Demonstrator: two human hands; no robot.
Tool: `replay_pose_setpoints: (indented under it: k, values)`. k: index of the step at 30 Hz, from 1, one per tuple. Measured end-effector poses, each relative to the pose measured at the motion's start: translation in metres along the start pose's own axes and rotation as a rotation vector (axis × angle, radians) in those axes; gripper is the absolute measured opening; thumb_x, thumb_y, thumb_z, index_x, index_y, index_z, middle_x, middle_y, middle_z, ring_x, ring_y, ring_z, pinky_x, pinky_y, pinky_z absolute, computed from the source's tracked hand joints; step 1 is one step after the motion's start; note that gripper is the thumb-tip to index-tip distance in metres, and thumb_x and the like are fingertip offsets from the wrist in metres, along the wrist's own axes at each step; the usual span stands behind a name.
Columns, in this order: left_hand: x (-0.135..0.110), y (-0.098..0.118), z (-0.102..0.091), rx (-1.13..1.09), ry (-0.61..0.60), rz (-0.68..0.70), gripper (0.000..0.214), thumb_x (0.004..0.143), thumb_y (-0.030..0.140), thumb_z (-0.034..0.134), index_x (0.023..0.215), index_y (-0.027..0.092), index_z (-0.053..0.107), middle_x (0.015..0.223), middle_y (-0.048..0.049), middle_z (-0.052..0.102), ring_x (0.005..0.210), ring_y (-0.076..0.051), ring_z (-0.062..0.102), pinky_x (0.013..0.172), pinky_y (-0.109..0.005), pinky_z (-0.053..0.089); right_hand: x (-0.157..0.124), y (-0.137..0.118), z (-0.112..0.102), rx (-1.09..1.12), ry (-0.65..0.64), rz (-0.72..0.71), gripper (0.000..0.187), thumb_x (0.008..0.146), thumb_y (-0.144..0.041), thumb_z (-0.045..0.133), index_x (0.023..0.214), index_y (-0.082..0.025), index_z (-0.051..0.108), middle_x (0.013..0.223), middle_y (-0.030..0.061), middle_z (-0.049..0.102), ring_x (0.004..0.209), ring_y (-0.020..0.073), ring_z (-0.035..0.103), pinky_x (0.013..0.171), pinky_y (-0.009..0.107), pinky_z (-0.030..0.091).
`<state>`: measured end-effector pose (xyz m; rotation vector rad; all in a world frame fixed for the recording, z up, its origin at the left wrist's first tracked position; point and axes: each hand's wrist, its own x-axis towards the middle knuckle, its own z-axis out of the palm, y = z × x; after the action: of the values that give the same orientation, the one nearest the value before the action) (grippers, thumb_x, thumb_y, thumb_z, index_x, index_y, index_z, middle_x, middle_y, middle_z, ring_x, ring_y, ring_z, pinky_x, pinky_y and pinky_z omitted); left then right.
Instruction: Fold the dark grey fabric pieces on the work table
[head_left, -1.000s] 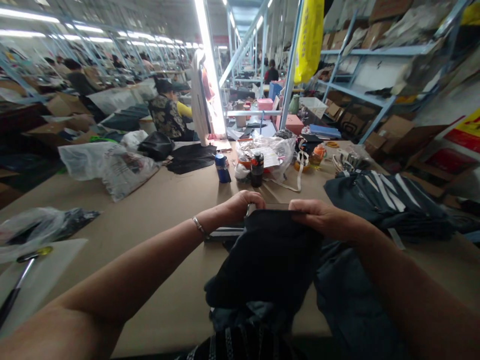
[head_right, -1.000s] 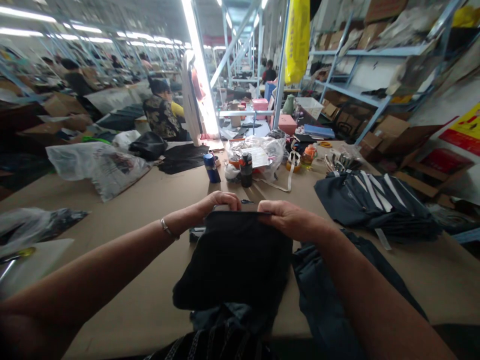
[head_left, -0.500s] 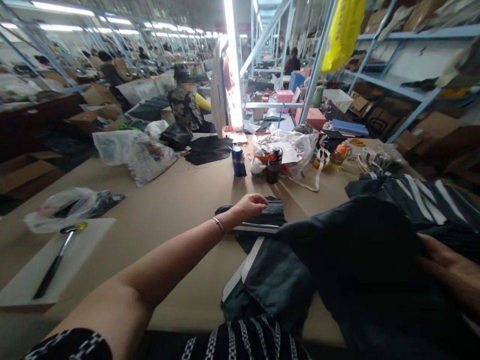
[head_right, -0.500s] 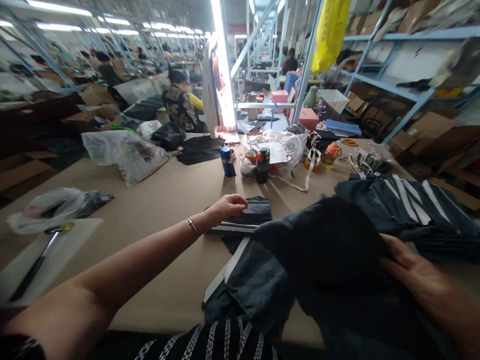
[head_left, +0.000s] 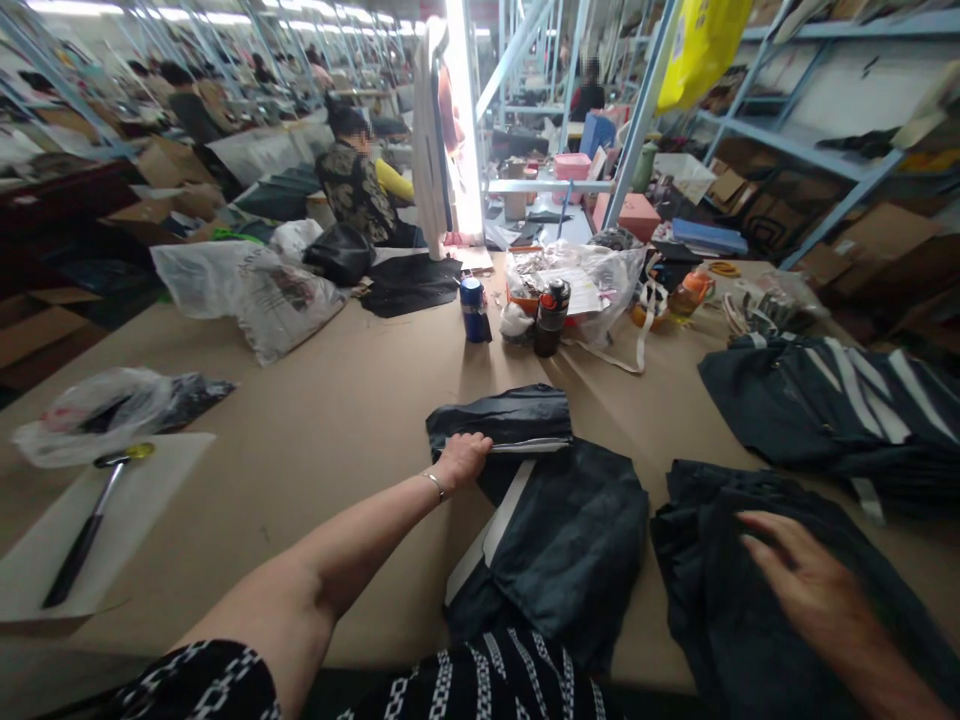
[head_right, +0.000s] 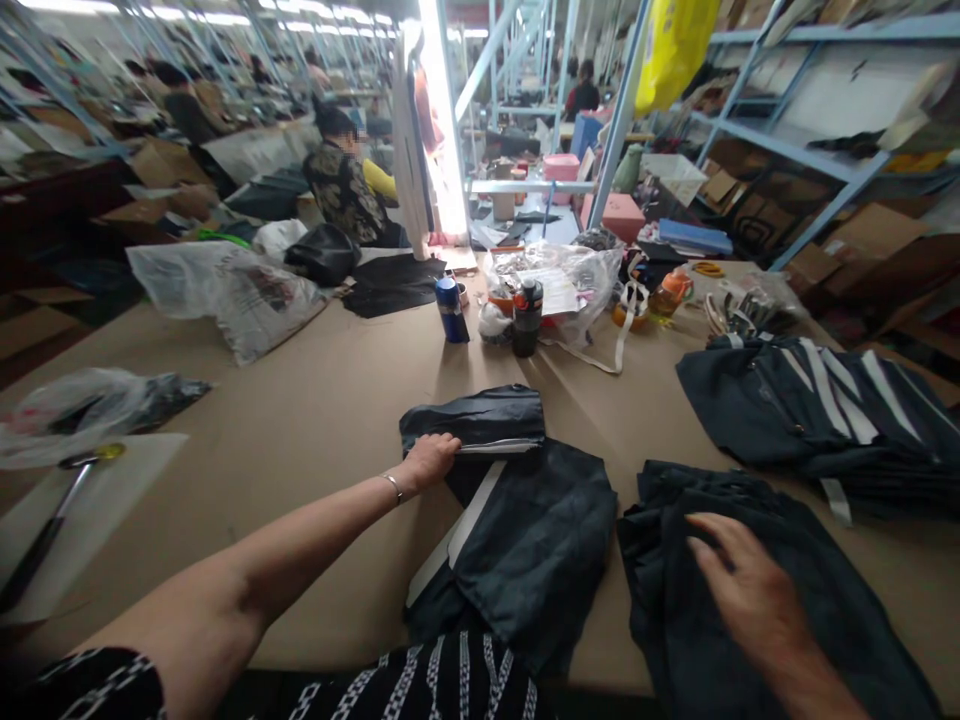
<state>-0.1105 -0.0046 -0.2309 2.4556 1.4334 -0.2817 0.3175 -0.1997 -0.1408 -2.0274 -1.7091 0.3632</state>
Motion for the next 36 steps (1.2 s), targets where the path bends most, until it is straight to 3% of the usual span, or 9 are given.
replay_pose_setpoints:
  k: [5,9,12,16,20,22,28,31,36]
  values:
    - [-0.021,0.017,-0.039,0.023,0.045,0.197,0.018,0.084,0.009,0.044,0.087,0.013,0.061,0.092,-0.0117,0.058,0.086,-0.025,0.058,0.077,-0.038,0.044,0.053,-0.126,0.088,0.043,-0.207,-0.368,0.029,0.087,-0.028,0.044,0.111,-0.022,0.058,0.118,0.0078,0.058,0.114,0.0214,0.05,0.1,0.043,0.044]
    - [-0.046,0.034,-0.063,-0.034,0.112,0.217,0.02,0.085,0.008,0.042,0.087,0.013,0.061,0.086,-0.0104,0.059,0.075,-0.022,0.058,0.066,-0.033,0.044,0.077,-0.187,0.114,-0.128,-0.286,-0.587,0.045,0.078,-0.023,0.059,0.123,-0.023,0.052,0.124,0.0084,0.055,0.117,0.0273,0.045,0.099,0.047,0.041]
    - [-0.057,0.04,-0.073,-0.13,0.142,0.238,0.015,0.087,0.011,0.046,0.087,0.013,0.061,0.085,-0.0074,0.06,0.074,-0.018,0.058,0.065,-0.027,0.044,0.078,-0.204,0.12,-0.273,-0.266,-0.695,0.064,0.073,-0.021,0.065,0.133,-0.025,0.042,0.129,0.01,0.051,0.118,0.0312,0.044,0.097,0.05,0.04]
    - [-0.064,0.041,-0.086,-0.252,0.228,0.209,0.012,0.089,0.017,0.05,0.087,0.015,0.061,0.087,-0.005,0.062,0.076,-0.016,0.057,0.069,-0.025,0.045,0.075,-0.203,0.126,-0.325,-0.365,-0.68,0.051,0.081,-0.016,0.048,0.132,-0.022,0.043,0.107,0.0102,0.061,0.097,0.0252,0.057,0.083,0.041,0.048]
    - [-0.084,0.044,-0.097,-0.474,0.716,0.206,0.011,0.088,0.021,0.052,0.092,0.015,0.061,0.098,-0.0085,0.059,0.095,-0.021,0.053,0.088,-0.035,0.042,0.072,-0.185,0.124,-0.023,-0.432,-0.434,0.044,0.085,-0.021,0.041,0.128,-0.017,0.046,0.117,0.0109,0.06,0.103,0.0209,0.059,0.09,0.035,0.048]
    - [-0.099,0.051,-0.092,-0.765,0.848,0.133,0.013,0.087,0.025,0.052,0.082,0.014,0.058,0.084,-0.0061,0.057,0.081,-0.017,0.053,0.077,-0.031,0.045,0.067,-0.176,0.122,0.182,-0.414,-0.303,0.037,0.086,-0.024,0.038,0.118,-0.017,0.055,0.115,0.0098,0.062,0.103,0.0201,0.059,0.093,0.034,0.046]
    - [-0.118,0.093,-0.036,-1.726,0.018,-0.443,0.038,0.074,0.04,0.066,0.095,0.012,0.049,0.082,-0.0038,0.054,0.062,-0.012,0.053,0.052,-0.023,0.044,0.031,-0.176,0.132,0.766,-0.418,0.1,0.043,0.086,-0.05,0.043,0.1,-0.015,0.063,0.087,0.0061,0.068,0.077,0.0184,0.06,0.075,0.032,0.049]
    - [-0.115,0.105,-0.026,-1.954,-0.033,-0.417,0.048,0.07,0.041,0.072,0.102,0.012,0.05,0.087,-0.0058,0.058,0.061,-0.01,0.055,0.05,-0.019,0.042,0.014,-0.184,0.139,0.986,-0.5,0.195,0.044,0.082,-0.052,0.051,0.101,-0.015,0.063,0.086,0.0052,0.069,0.079,0.0189,0.061,0.075,0.032,0.05]
    - [-0.11,0.108,-0.048,-2.049,0.015,-0.213,0.043,0.062,0.022,0.078,0.098,0.007,0.061,0.088,-0.0106,0.066,0.069,-0.015,0.061,0.06,-0.021,0.048,0.011,-0.191,0.124,1.099,-0.633,0.226,0.039,0.07,-0.039,0.069,0.101,-0.016,0.062,0.092,0.0039,0.07,0.089,0.0209,0.063,0.083,0.033,0.049]
